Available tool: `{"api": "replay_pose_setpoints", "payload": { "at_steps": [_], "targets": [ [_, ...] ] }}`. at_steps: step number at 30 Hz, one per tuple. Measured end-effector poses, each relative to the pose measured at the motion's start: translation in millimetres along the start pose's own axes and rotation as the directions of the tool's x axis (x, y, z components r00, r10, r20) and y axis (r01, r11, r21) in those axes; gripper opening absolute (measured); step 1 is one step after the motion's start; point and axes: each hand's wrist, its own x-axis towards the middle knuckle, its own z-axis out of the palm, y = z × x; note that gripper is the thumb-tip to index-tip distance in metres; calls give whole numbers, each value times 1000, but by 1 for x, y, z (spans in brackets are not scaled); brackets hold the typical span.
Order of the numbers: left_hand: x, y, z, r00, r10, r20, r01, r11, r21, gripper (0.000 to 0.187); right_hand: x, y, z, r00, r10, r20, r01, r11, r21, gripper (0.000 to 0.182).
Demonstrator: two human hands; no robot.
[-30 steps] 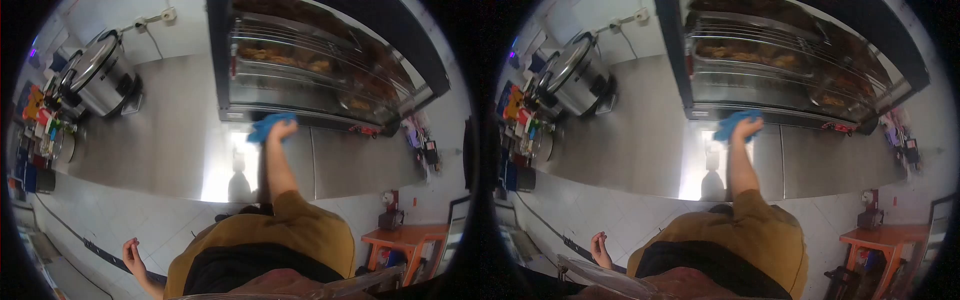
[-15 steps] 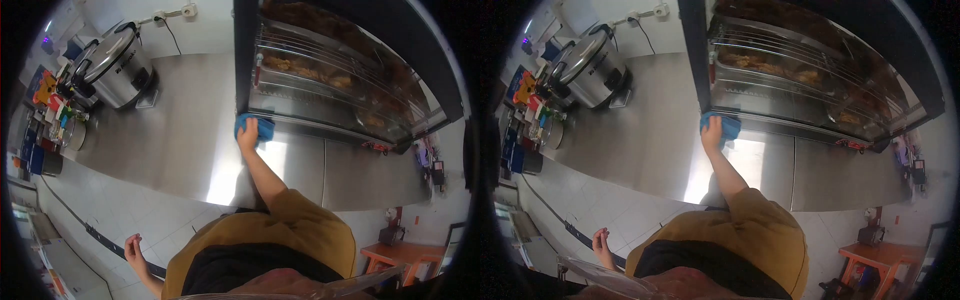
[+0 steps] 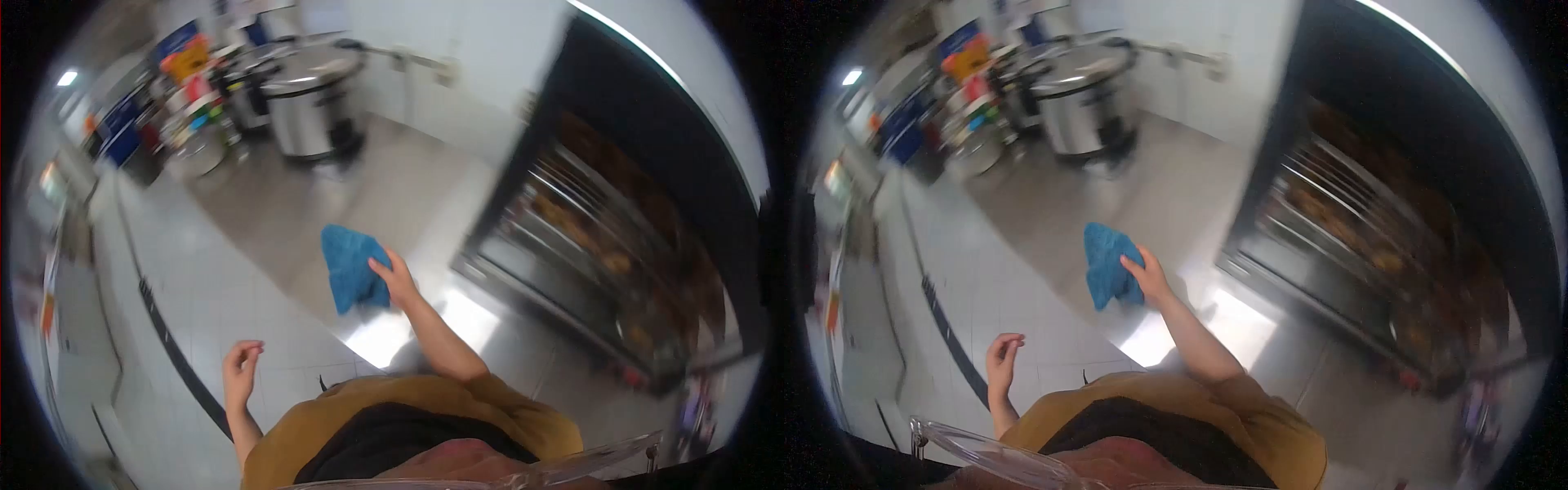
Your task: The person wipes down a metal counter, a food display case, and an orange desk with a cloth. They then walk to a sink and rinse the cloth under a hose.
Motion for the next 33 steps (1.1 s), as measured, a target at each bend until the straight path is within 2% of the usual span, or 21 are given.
{"api": "replay_pose_setpoints", "payload": {
  "at_steps": [1, 3, 5, 7, 8, 10, 11, 12, 13, 15, 18, 19, 20, 21, 23, 25, 26, 29, 32, 33],
  "targets": [
    [-4, -7, -4, 1000, -29, 8, 29, 1000, 2, 11, -6, -7, 29, 984, 66, 168, -82, 993, 90, 39],
    [-21, -23, -8, 995, -99, -8, 99, 995, -7, 21, -8, 18, 74, 903, 246, 351, -267, 964, 12, 41],
    [-32, -37, -15, 987, -155, -45, 153, 988, -26, 36, -16, 49, 121, 799, 291, 526, -113, 932, -345, 44],
    [-50, -81, -29, 945, -324, -35, 303, 913, -275, 51, -29, 93, 166, 657, 235, 716, 121, 905, -408, 34],
    [-57, -100, -37, 922, -388, -8, 353, 847, -397, 58, -32, 103, 189, 583, 281, 762, 117, 900, -421, 35],
    [-68, -126, -63, 876, -479, 49, 376, 618, -690, 64, -35, 121, 238, 431, 357, 828, 123, 887, -446, 36],
    [-70, -141, -79, 862, -500, 90, 361, 478, -801, 67, -29, 139, 260, 356, 369, 859, 146, 886, -441, 36],
    [-69, -143, -89, 864, -504, -7, 241, 427, -871, 59, -23, 156, 281, 282, 379, 882, 169, 885, -434, 36],
    [-74, -172, -103, 843, -538, -9, 189, 311, -931, 55, -15, 172, 305, 207, 385, 899, 192, 885, -424, 36],
    [-75, -244, -130, 807, -590, 12, 68, 72, -995, 48, -4, 207, 351, 176, 388, 905, 187, 889, -418, 34],
    [-70, -289, -188, 663, -748, -21, -51, -17, -999, 39, 22, 247, 427, 93, 455, 886, 241, 853, -463, 30],
    [-72, -301, -210, 675, -736, -59, -85, 2, -996, 39, 29, 260, 450, 63, 483, 873, 264, 836, -482, 29],
    [-67, -307, -238, 687, -720, -101, -118, 27, -993, 39, 42, 269, 476, -53, 419, 906, 367, 852, -373, 28],
    [-62, -312, -262, 698, -702, -141, -150, 50, -987, 38, 51, 278, 494, -43, 434, 900, 347, 851, -394, 27],
    [-34, -305, -309, 657, -720, -223, -259, 61, -964, 35, 76, 297, 524, -21, 471, 882, 309, 842, -442, 25],
    [-3, -316, -345, 640, -730, -240, -308, 42, -950, 33, 102, 306, 548, 80, 494, 866, 260, 828, -496, 22],
    [14, -335, -363, 644, -733, -219, -303, 18, -953, 32, 115, 310, 559, 132, 505, 853, 230, 822, -522, 20],
    [71, -375, -415, 699, -698, -152, -231, -20, -973, 30, 178, 335, 583, 167, 660, 733, 117, 725, -679, 18],
    [135, -388, -474, 691, -722, -27, -84, -44, -995, 30, 250, 403, 609, 313, 575, 756, 0, 796, -605, 24],
    [159, -400, -494, 699, -709, -89, -85, 41, -996, 28, 275, 420, 625, 343, 562, 753, 27, 795, -606, 26]
  ]
}}
